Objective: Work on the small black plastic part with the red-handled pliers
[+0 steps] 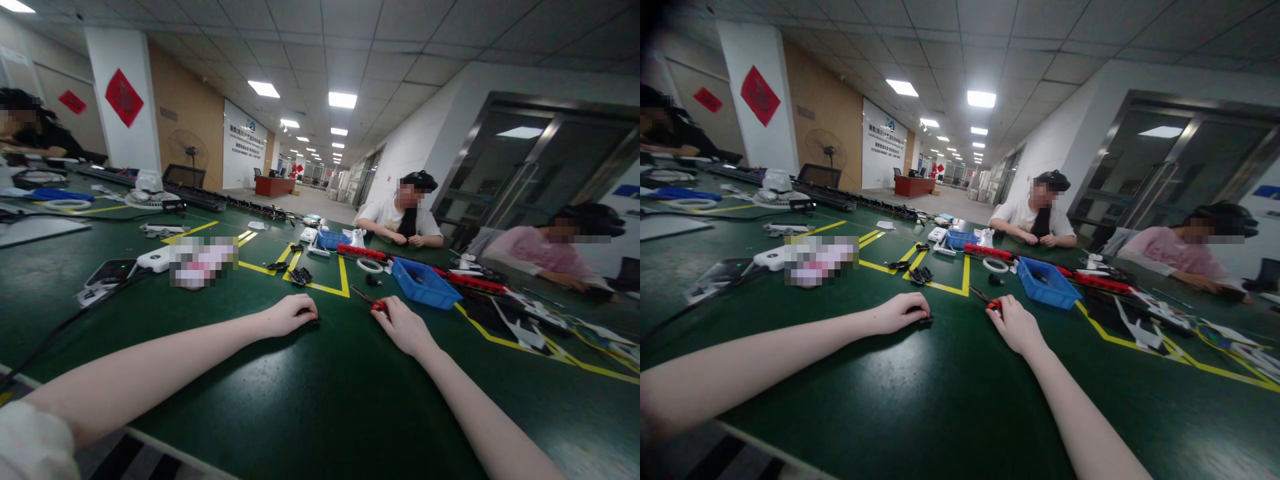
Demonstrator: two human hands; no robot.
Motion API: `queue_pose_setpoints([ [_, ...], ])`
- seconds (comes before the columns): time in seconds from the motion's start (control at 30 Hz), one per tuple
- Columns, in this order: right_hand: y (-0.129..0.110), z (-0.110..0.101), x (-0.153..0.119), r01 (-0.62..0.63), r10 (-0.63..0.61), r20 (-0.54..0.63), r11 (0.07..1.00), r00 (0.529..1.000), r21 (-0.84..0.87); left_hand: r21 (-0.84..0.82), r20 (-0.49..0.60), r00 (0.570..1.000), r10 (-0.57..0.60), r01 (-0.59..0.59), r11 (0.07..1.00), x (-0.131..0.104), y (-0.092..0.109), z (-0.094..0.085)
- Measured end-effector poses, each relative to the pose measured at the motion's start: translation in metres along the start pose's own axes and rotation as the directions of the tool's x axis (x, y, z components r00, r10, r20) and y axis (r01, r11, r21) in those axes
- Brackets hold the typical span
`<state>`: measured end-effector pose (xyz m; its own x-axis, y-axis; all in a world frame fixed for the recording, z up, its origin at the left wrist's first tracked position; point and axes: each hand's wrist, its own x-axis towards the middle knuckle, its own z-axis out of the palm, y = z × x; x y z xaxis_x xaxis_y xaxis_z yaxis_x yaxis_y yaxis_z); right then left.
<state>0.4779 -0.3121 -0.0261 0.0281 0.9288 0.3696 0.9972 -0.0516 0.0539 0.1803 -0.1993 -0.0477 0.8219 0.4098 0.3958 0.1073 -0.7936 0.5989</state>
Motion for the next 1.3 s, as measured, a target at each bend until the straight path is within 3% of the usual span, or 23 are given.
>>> queue_pose_setpoints([
  [0.13, -0.007, -0.002, 0.0, 0.168, -0.17, -0.138, 0.985, 0.976, -0.029, -0.046, -0.027, 0.999, -0.027, 0.026, 0.999, 0.0, 0.001, -0.001],
  [0.27, -0.014, -0.004, 0.001, 0.356, -0.371, -0.171, 0.927, 0.913, -0.114, -0.065, -0.081, 0.995, -0.066, 0.061, 0.996, 0.0, -0.001, -0.001],
  [0.37, -0.015, -0.004, 0.002, 0.423, -0.442, -0.221, 0.897, 0.87, -0.128, -0.08, -0.129, 0.987, -0.094, 0.085, 0.993, -0.001, -0.003, 0.0],
  [0.53, -0.014, -0.002, 0.003, 0.442, -0.459, -0.277, 0.888, 0.844, -0.124, -0.109, -0.149, 0.98, -0.131, 0.115, 0.987, -0.001, -0.005, -0.002],
  [0.7, -0.028, -0.005, 0.0, 0.411, -0.401, -0.237, 0.912, 0.885, -0.008, -0.128, -0.127, 0.986, -0.105, 0.089, 0.988, -0.001, -0.005, -0.003],
  [0.87, -0.04, -0.009, -0.001, 0.509, -0.504, -0.157, 0.861, 0.849, -0.009, -0.073, -0.104, 0.99, -0.094, 0.087, 0.994, -0.001, -0.004, -0.001],
  [1.3, -0.055, -0.012, -0.004, 0.505, -0.496, -0.177, 0.863, 0.85, 0.006, -0.078, -0.079, 0.993, -0.088, 0.081, 0.994, -0.002, 0.0, 0.0],
])
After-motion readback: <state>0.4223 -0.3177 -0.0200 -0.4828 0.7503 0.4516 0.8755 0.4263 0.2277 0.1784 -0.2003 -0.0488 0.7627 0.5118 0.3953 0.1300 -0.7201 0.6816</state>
